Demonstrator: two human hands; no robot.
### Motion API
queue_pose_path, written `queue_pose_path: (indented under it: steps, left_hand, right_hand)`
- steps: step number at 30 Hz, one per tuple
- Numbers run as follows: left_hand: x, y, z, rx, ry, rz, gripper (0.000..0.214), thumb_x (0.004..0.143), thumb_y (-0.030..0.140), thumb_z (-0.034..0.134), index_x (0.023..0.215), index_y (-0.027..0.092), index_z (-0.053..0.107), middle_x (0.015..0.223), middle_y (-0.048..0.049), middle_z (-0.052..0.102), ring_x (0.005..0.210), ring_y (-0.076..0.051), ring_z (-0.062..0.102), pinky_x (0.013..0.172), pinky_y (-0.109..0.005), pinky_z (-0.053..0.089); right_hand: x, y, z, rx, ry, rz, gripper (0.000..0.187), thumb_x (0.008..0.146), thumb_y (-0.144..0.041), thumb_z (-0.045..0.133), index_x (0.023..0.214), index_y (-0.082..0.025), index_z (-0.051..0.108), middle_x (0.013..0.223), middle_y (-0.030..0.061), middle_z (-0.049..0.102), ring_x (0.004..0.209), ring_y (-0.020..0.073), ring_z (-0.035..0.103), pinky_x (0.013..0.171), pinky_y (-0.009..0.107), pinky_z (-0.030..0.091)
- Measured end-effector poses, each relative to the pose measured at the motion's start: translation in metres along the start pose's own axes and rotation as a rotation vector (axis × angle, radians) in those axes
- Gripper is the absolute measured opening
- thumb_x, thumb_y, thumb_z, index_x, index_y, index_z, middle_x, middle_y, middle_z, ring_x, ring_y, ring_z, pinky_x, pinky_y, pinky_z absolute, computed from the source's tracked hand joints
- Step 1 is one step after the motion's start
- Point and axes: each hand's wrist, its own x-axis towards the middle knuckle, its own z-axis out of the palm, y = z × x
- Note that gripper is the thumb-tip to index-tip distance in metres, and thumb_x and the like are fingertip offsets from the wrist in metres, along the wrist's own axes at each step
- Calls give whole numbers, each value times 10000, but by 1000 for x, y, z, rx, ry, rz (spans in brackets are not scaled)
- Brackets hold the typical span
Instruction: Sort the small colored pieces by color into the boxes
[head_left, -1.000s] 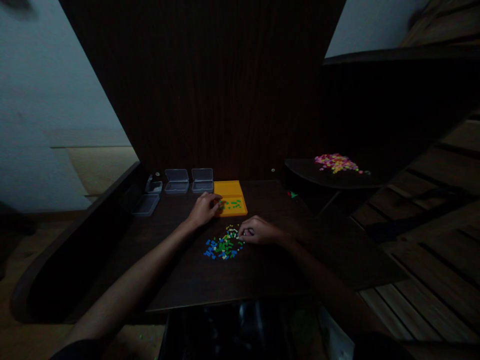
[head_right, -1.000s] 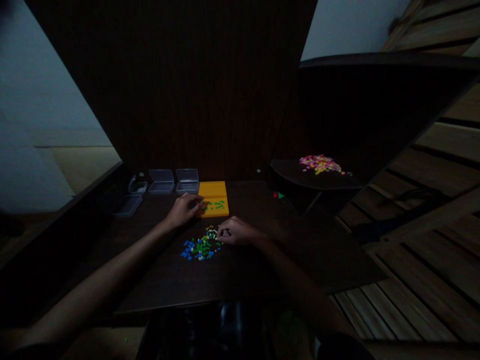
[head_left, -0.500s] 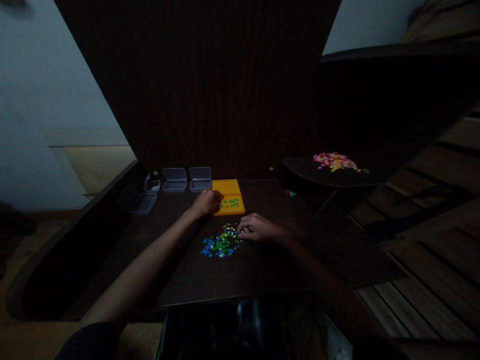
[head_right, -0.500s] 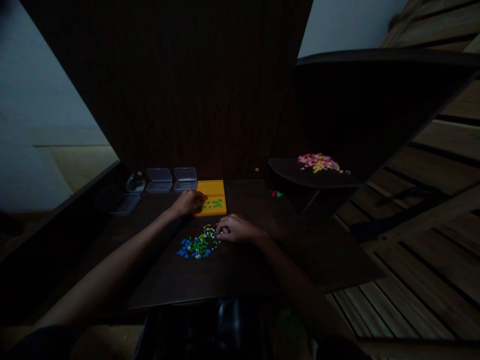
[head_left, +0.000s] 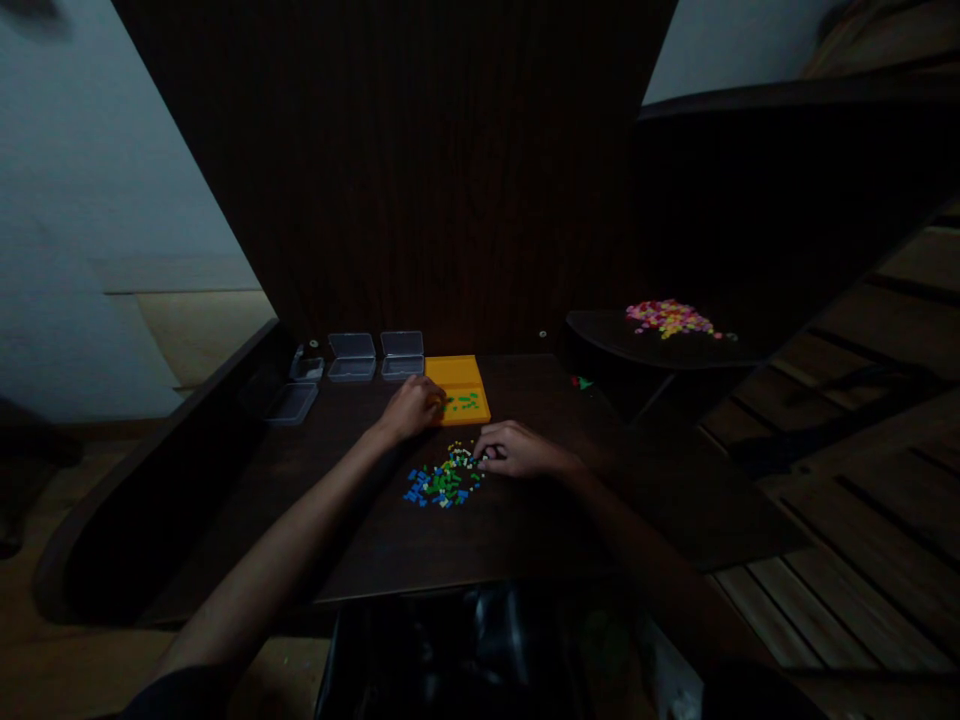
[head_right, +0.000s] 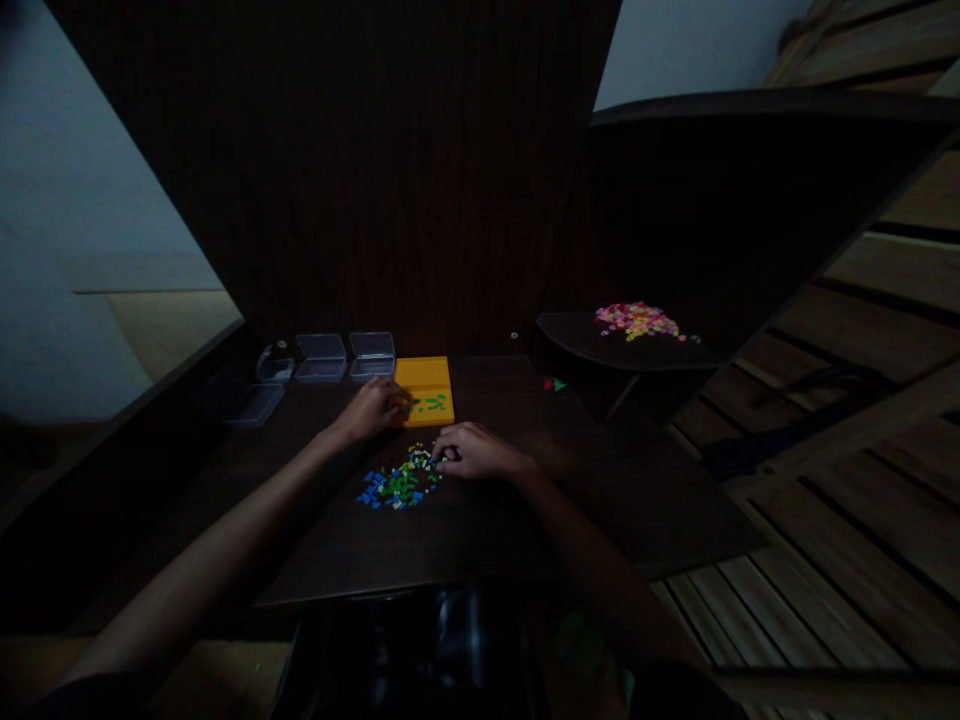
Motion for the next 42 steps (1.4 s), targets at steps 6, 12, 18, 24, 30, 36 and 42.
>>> queue_pose_path:
  steps: [6, 12, 18, 24, 30, 36, 42]
  left_hand:
    - [13, -12, 6, 103, -26, -44, 252, 818, 160, 536, 996, 155, 714, 1010, -94, 691, 991, -217, 593, 931, -328, 450]
    - [20, -10, 7, 114, -35, -63, 256, 818, 175, 557, 1014, 159, 721, 953, -102, 667, 943, -216, 583, 882, -313, 463]
    - [23, -13, 8, 118, -55, -74, 217, 806, 168, 574, 950, 156, 735, 958, -117, 649, 940, -232, 578, 855, -319, 468]
    - [25, -16, 10, 125, -59, -72, 166, 809, 202, 581, 868, 169, 733, 922, -96, 640, 926, -213, 576, 848, -297, 467]
    - [25, -16, 11, 114, -65, -95, 161, 809, 189, 576, 830, 157, 733, 939, -113, 631, 957, -229, 578, 830, -300, 472]
    - [24, -16, 10, 93, -58, -103, 188, 801, 178, 586, 913, 165, 737, 933, -102, 630, 932, -217, 586, 844, -299, 478]
    - [24, -18, 10, 90, -48, -95, 196, 795, 170, 580, 892, 169, 750, 914, -100, 640, 920, -210, 596, 836, -286, 490]
  right_hand:
    - [1, 4, 6, 9, 22, -41, 116, 821, -234, 649, 864, -156, 723, 774, 22, 622, 667, 101, 550, 620, 206, 385]
    - [3, 2, 8, 19, 29, -36, 155, 849, -279, 637, 877, -153, 722, 816, 40, 632, 726, 117, 575, 633, 212, 396]
    - [4, 0, 7, -4, 8, -22, 146, 852, -268, 634, 870, -152, 720, 814, 36, 623, 714, 112, 562, 628, 212, 384]
    - [4, 2, 8, 5, 5, -30, 139, 848, -261, 635, 865, -153, 720, 805, 34, 618, 714, 115, 565, 633, 214, 389]
    - [2, 3, 7, 15, 2, -26, 123, 835, -246, 650, 865, -155, 727, 801, 32, 621, 714, 114, 566, 638, 213, 392]
    - [0, 4, 5, 26, 7, -33, 123, 819, -254, 668, 880, -163, 725, 811, 29, 620, 715, 112, 563, 644, 211, 397]
    - [-2, 1, 0, 11, 20, -14, 116, 810, -230, 667, 890, -165, 720, 804, 27, 614, 703, 111, 550, 645, 216, 396]
